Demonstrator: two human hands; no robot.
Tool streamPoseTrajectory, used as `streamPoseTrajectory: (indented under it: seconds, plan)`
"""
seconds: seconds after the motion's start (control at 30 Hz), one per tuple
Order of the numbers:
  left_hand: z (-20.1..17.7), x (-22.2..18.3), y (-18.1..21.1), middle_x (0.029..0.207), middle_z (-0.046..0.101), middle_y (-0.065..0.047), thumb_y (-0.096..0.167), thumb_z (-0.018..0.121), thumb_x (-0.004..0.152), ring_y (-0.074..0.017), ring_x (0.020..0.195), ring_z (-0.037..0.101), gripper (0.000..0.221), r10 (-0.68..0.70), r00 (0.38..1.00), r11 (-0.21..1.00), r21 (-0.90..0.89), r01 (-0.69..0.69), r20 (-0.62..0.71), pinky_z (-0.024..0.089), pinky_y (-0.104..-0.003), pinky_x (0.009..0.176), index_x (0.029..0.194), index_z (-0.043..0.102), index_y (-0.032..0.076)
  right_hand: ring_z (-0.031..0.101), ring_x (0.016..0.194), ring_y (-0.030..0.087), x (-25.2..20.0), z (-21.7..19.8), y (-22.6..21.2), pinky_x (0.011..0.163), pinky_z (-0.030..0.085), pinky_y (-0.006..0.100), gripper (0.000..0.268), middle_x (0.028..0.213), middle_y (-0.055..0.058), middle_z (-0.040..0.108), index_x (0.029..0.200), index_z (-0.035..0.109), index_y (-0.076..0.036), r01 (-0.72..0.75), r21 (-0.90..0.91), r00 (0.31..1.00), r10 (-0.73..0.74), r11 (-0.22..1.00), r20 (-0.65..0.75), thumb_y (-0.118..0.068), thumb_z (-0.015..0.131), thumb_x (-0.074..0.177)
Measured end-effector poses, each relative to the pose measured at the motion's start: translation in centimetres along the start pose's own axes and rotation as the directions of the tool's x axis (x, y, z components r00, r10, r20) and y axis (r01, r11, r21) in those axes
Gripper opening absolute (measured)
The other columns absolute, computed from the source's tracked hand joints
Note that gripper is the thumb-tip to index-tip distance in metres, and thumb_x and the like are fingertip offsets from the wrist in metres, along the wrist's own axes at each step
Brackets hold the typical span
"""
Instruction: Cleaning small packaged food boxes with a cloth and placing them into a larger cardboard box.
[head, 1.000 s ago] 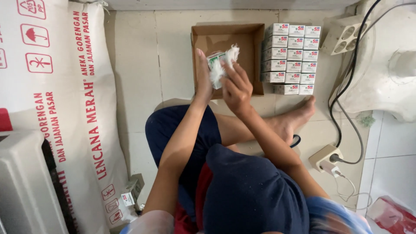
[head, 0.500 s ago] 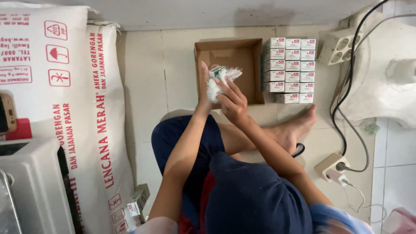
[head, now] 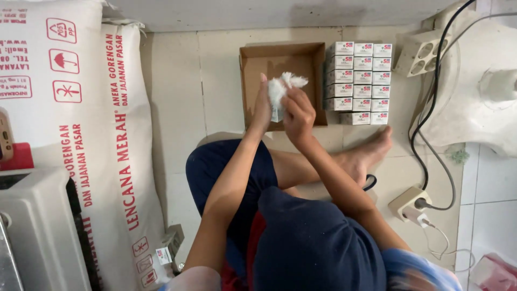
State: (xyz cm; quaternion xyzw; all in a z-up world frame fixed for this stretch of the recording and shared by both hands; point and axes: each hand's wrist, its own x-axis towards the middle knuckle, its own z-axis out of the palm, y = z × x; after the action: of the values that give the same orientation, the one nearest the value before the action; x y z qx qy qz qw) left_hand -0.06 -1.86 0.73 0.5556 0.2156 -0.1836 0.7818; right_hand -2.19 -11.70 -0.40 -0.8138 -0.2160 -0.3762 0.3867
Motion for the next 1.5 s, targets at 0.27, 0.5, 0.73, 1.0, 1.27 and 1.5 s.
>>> streamPoseTrajectory:
  seconds: [0.27,0.5,0.73,1.0,1.27,1.5]
  plan:
    - [-1.4,1.3,-2.1,0.135,0.061,-0.016,0.070,0.045,0.100,-0.0270,0.125,0.059,0.083,-0.078,0.997,0.955,-0.286,0.083,0.027,0.034,-0.037,0.118,0.150,0.048,0.004,0.074,0.092,0.043,1.0,-0.7,-3.7,0.087,0.059,0.050,0.024,0.105,0.020,0.076,0.074,0.071,0.000,0.096,0.009,0.995,-0.096,0.995,0.020,0.004,0.065,0.097]
    - [-1.3,-0.1,-2.1,0.142,0.044,-0.020,0.060,0.043,0.102,-0.0287,0.131,0.042,0.067,0.093,0.995,0.995,-0.044,-0.092,0.035,0.034,-0.040,0.115,0.148,0.027,0.014,0.071,0.087,0.049,3.5,-0.7,-1.8,0.079,0.060,0.055,0.028,0.099,0.024,0.072,0.077,0.064,0.006,0.038,0.107,0.999,-0.036,0.994,-0.026,0.005,0.053,0.102]
    - [-1.1,-1.0,1.8,0.067,0.071,-0.001,0.058,0.063,0.093,-0.0060,0.050,0.063,0.047,-0.212,0.966,0.747,-0.613,0.259,0.149,0.048,-0.015,0.046,0.081,0.071,0.013,0.073,0.097,0.044,1.8,-0.9,-3.6,0.091,0.058,0.052,0.027,0.110,0.018,0.078,0.071,0.070,-0.003,0.104,0.071,0.992,-0.108,0.992,0.060,0.003,0.065,0.098]
    - [-1.0,-0.6,0.1,0.079,0.072,-0.003,0.078,0.057,0.085,-0.0110,0.063,0.064,0.066,-0.021,0.999,0.955,-0.295,0.006,-0.048,0.053,-0.023,0.064,0.100,0.078,0.018,0.072,0.098,0.046,1.2,-1.0,-3.5,0.087,0.058,0.052,0.029,0.112,0.019,0.077,0.070,0.067,-0.002,0.076,0.036,0.996,-0.077,0.996,0.042,0.004,0.063,0.099]
    - [-1.0,0.3,-0.5,0.121,0.067,-0.006,0.077,0.027,0.098,-0.0165,0.116,0.059,0.078,0.012,0.999,0.990,0.144,-0.007,-0.034,0.036,-0.037,0.107,0.133,0.063,0.019,0.072,0.097,0.048,2.9,-0.6,-2.4,0.083,0.059,0.053,0.028,0.106,0.022,0.076,0.074,0.063,0.005,-0.072,0.148,0.997,0.076,0.986,-0.017,0.005,0.056,0.101]
    - [-2.5,-0.3,-0.4,0.127,0.068,-0.018,0.071,0.043,0.099,-0.0303,0.117,0.065,0.071,0.046,0.992,0.995,-0.088,-0.056,-0.118,0.041,-0.033,0.111,0.134,0.068,0.014,0.072,0.108,0.043,1.6,-0.5,-5.7,0.097,0.056,0.050,0.029,0.115,0.015,0.078,0.070,0.072,-0.001,0.000,0.082,0.999,-0.004,0.997,0.046,0.004,0.065,0.098]
